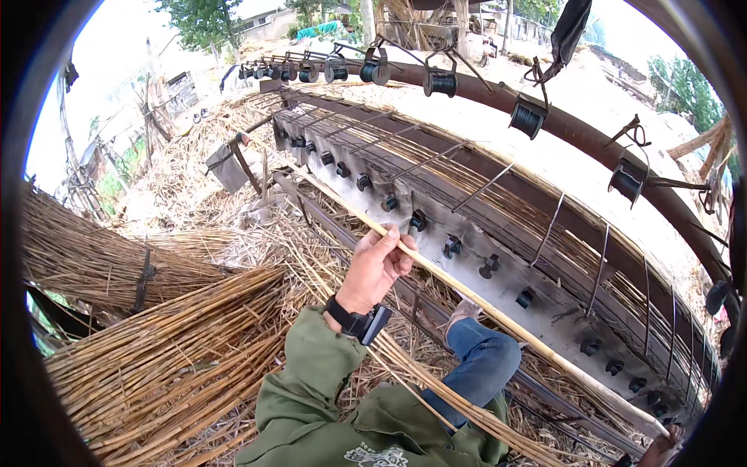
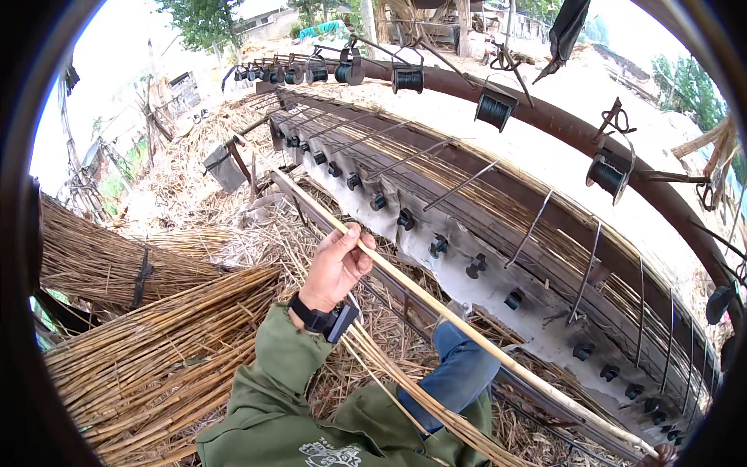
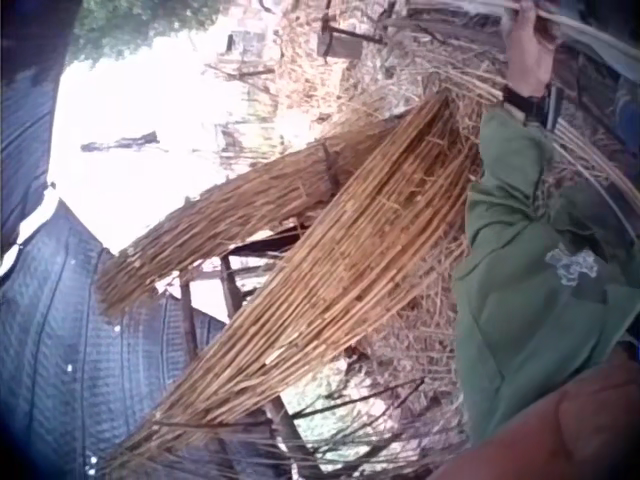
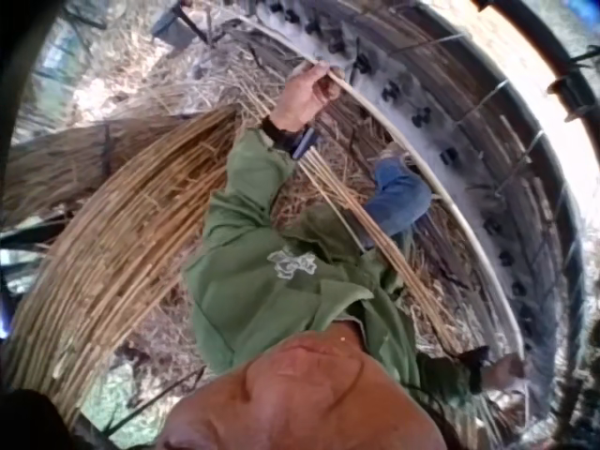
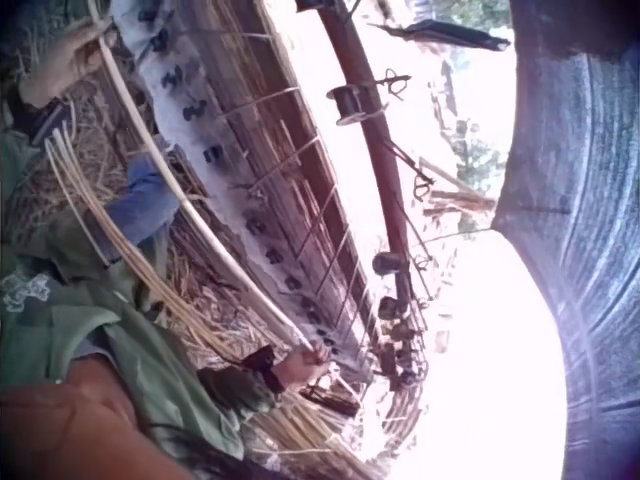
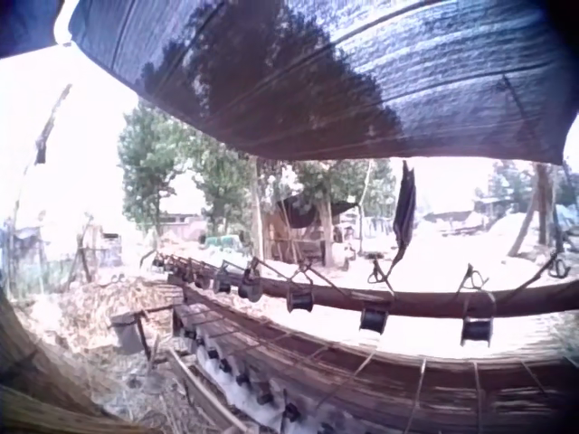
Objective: Operating a manual mechanical loom to weave reeds into a large mat.
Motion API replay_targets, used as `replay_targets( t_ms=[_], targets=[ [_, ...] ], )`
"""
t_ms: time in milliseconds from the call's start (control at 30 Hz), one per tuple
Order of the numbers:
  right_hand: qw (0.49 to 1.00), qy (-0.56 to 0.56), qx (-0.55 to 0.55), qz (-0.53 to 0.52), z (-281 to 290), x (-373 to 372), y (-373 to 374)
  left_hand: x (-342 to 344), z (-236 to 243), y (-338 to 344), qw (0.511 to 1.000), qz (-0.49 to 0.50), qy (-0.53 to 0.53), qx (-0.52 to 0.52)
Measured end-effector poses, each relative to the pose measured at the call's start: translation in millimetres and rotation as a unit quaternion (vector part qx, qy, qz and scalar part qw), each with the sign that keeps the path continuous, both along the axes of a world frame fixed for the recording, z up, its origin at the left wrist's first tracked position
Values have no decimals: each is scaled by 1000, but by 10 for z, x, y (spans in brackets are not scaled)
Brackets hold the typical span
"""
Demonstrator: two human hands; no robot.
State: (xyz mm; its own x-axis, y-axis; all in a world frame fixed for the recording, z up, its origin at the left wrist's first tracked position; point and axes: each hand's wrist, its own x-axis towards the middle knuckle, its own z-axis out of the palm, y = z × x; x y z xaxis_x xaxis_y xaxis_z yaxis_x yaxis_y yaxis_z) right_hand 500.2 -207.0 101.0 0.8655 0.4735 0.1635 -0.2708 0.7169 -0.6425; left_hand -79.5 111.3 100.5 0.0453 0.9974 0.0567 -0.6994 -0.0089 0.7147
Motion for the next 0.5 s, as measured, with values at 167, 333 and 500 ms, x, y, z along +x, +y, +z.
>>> replay_targets(
  t_ms=[167, 333, 500],
  targets=[
    [969, 9, 139, 206, 55, -812, 336, -55, 264, 698, 998, -29, 6, 60],
    [968, -135, -30, 209, -6, -1647, 707, 456, -33, 705, 975, -217, 39, -20],
    [979, -49, -51, 194, 56, -1594, 466, 232, -47, 1076, 985, -160, 49, 38]
  ],
)
